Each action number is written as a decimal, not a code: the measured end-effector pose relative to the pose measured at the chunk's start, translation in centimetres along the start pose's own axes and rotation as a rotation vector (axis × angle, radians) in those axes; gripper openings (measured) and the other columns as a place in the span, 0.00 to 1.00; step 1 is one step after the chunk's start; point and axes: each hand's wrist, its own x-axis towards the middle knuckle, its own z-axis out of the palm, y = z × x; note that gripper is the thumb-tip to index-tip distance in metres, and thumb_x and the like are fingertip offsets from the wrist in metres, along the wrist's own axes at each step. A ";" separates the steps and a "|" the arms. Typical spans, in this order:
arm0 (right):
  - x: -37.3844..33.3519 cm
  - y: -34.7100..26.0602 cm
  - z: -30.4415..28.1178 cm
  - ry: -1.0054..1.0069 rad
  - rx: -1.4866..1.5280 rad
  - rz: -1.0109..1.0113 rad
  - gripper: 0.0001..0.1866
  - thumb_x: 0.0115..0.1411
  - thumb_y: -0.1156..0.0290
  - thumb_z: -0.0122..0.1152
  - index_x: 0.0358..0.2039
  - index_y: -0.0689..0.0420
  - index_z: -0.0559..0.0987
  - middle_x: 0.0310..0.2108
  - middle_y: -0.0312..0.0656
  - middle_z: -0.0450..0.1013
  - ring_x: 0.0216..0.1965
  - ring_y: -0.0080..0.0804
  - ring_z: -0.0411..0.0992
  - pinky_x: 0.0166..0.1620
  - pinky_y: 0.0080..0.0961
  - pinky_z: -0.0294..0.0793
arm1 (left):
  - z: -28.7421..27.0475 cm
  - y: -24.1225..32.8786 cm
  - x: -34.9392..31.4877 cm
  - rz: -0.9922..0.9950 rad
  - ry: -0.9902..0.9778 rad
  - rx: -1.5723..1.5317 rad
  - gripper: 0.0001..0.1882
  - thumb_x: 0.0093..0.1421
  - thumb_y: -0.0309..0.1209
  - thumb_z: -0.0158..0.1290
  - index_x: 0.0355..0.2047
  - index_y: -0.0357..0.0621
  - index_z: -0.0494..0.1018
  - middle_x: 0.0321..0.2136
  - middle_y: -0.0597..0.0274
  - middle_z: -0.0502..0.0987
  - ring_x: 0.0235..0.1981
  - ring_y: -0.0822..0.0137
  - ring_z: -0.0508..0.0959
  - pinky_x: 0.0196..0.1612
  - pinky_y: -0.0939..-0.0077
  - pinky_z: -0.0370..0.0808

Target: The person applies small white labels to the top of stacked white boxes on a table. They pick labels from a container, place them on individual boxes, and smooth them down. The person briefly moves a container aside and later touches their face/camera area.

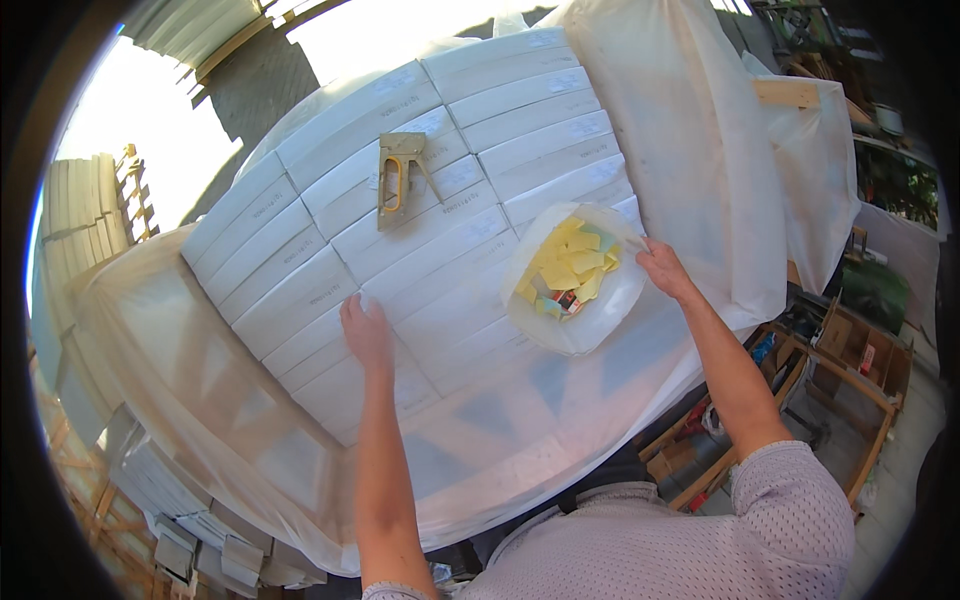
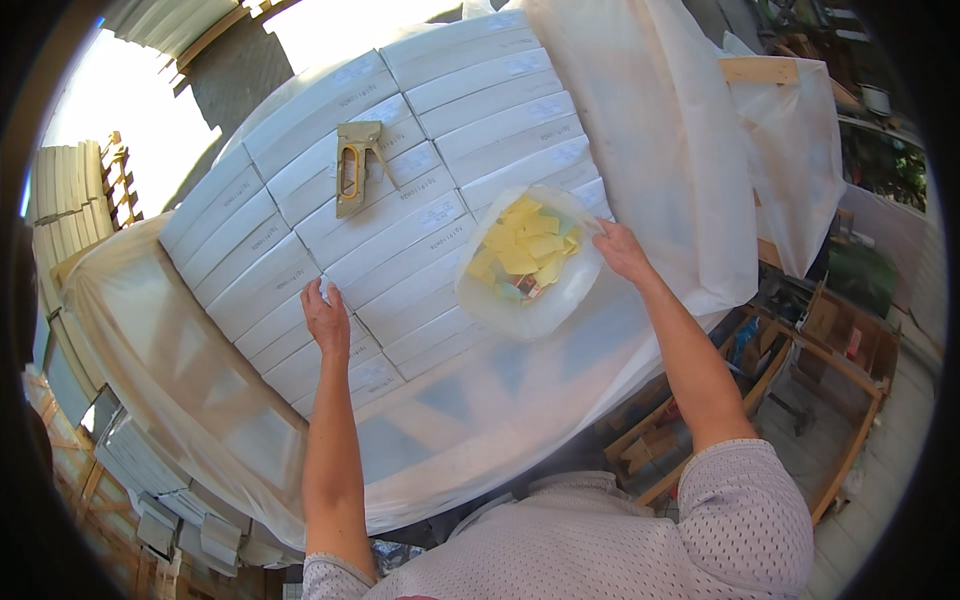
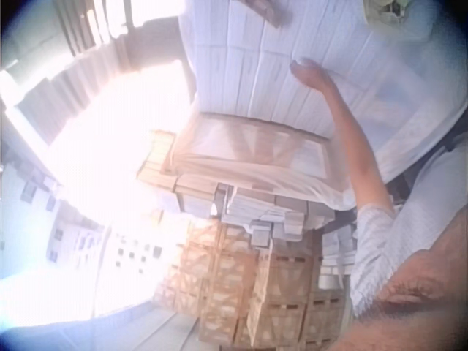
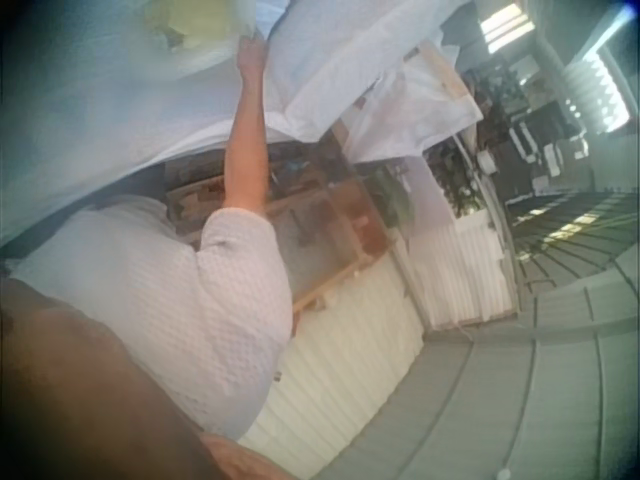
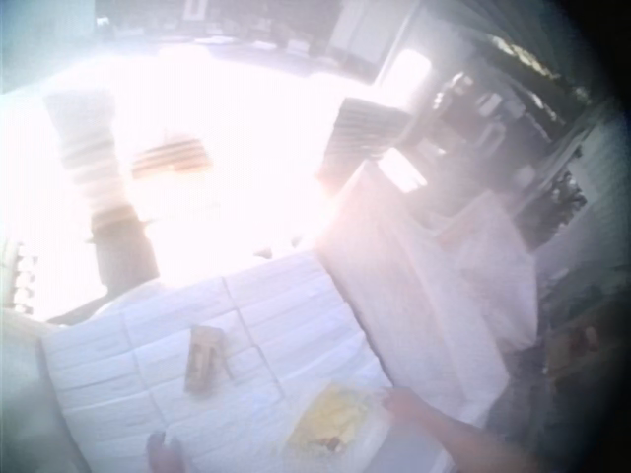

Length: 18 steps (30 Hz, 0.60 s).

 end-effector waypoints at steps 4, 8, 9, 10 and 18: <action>2.2 3.7 -4.5 0.046 0.060 0.206 0.26 0.56 0.69 0.55 0.56 0.62 0.76 0.43 0.49 0.78 0.44 0.37 0.76 0.51 0.30 0.73 | 1.6 4.6 4.2 0.039 -0.035 -0.091 0.21 0.64 0.37 0.52 0.52 0.35 0.72 0.54 0.46 0.71 0.56 0.49 0.71 0.57 0.59 0.69; 2.3 0.7 -4.4 0.434 -0.450 0.048 0.27 0.54 0.70 0.61 0.56 0.61 0.74 0.50 0.51 0.75 0.50 0.42 0.74 0.55 0.33 0.72 | 3.3 8.3 7.4 0.070 0.029 -0.077 0.23 0.64 0.41 0.52 0.51 0.36 0.72 0.52 0.47 0.72 0.55 0.49 0.71 0.56 0.58 0.70; 2.0 -1.0 -4.0 0.493 -0.463 -0.075 0.27 0.55 0.71 0.61 0.56 0.60 0.74 0.52 0.51 0.74 0.51 0.43 0.73 0.56 0.34 0.71 | 3.8 9.2 8.1 0.060 0.042 -0.090 0.23 0.63 0.42 0.52 0.51 0.36 0.73 0.51 0.48 0.72 0.54 0.49 0.72 0.56 0.58 0.70; 1.6 -3.0 -3.1 0.552 -0.465 -0.166 0.26 0.55 0.71 0.62 0.56 0.60 0.74 0.53 0.51 0.73 0.53 0.45 0.72 0.58 0.35 0.70 | 4.2 10.0 8.6 0.030 0.045 -0.100 0.23 0.63 0.42 0.52 0.51 0.37 0.73 0.50 0.48 0.73 0.53 0.49 0.72 0.55 0.57 0.70; 1.0 -17.3 8.0 0.172 0.021 -0.349 0.15 0.59 0.69 0.61 0.46 0.59 0.80 0.45 0.42 0.79 0.46 0.34 0.74 0.51 0.29 0.73 | 6.4 11.5 13.0 -0.046 0.010 0.041 0.14 0.62 0.38 0.52 0.37 0.37 0.73 0.40 0.49 0.74 0.45 0.48 0.74 0.46 0.53 0.72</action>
